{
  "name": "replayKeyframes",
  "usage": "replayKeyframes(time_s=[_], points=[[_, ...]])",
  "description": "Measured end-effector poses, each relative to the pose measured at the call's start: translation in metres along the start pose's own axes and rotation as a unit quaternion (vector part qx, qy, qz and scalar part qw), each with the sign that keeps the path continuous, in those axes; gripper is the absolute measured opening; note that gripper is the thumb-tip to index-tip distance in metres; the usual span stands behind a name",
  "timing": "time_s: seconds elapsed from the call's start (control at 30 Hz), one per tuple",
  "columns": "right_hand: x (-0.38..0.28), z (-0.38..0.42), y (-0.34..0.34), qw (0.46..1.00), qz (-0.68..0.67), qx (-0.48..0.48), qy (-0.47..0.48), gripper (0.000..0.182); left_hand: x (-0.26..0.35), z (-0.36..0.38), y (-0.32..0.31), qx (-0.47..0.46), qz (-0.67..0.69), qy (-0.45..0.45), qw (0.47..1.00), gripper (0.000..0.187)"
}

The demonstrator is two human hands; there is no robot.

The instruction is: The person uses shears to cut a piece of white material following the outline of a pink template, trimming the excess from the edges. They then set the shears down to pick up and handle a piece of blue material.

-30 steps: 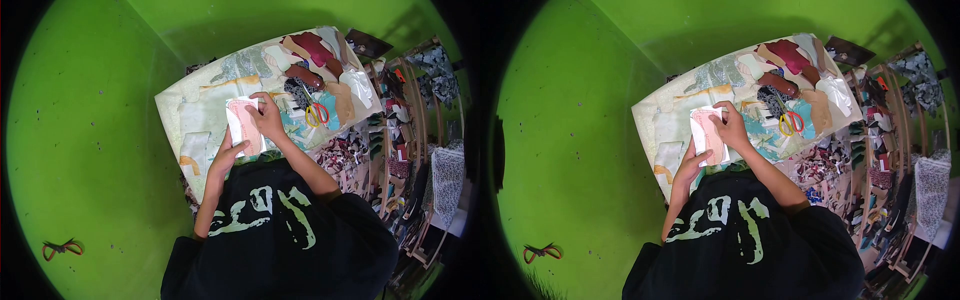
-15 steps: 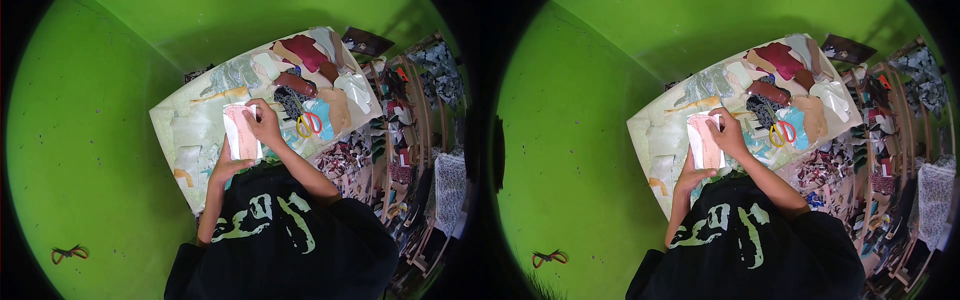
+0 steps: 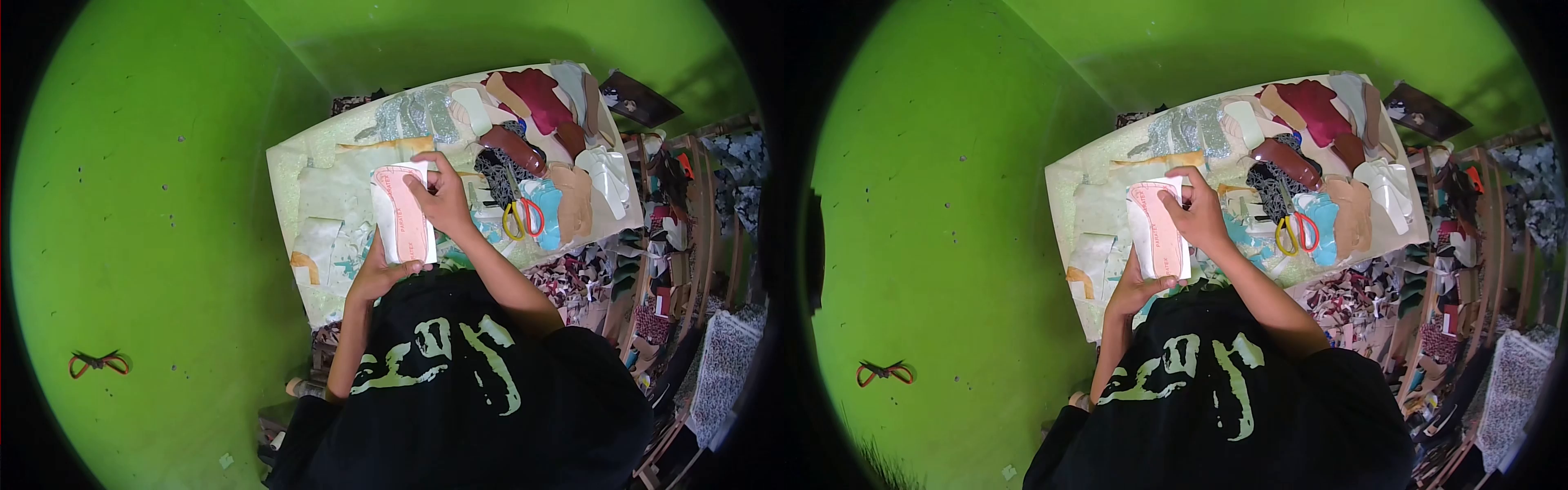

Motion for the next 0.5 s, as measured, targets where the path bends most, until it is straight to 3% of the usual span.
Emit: replayKeyframes(time_s=[0.17,0.23,0.33,0.5], points=[[-0.012,0.001,-0.014,0.999,-0.018,-0.029,-0.019,0.041,0.000,0.011,0.009,0.005,0.027,-0.007,1.000,0.074],[-0.013,0.002,-0.020,0.999,-0.024,-0.031,-0.025,0.041,-0.007,0.014,0.018,0.039,0.057,-0.002,0.998,0.064],[-0.013,0.006,-0.029,0.999,-0.042,-0.021,-0.026,0.041,0.002,0.023,0.023,0.015,0.043,-0.001,0.999,0.053],[-0.013,0.021,-0.049,0.998,-0.049,0.008,-0.026,0.042,0.006,0.043,0.035,0.000,0.074,0.036,0.997,0.052]])
Point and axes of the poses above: each hand's wrist, its own z-axis away from the middle knuckle, its own y-axis out of the back of the hand, x = y × z, the point moved 5 cm from there along -z, towards the middle knuckle, and after that the axes turned 2 degrees about x, right-handed, at the moved point
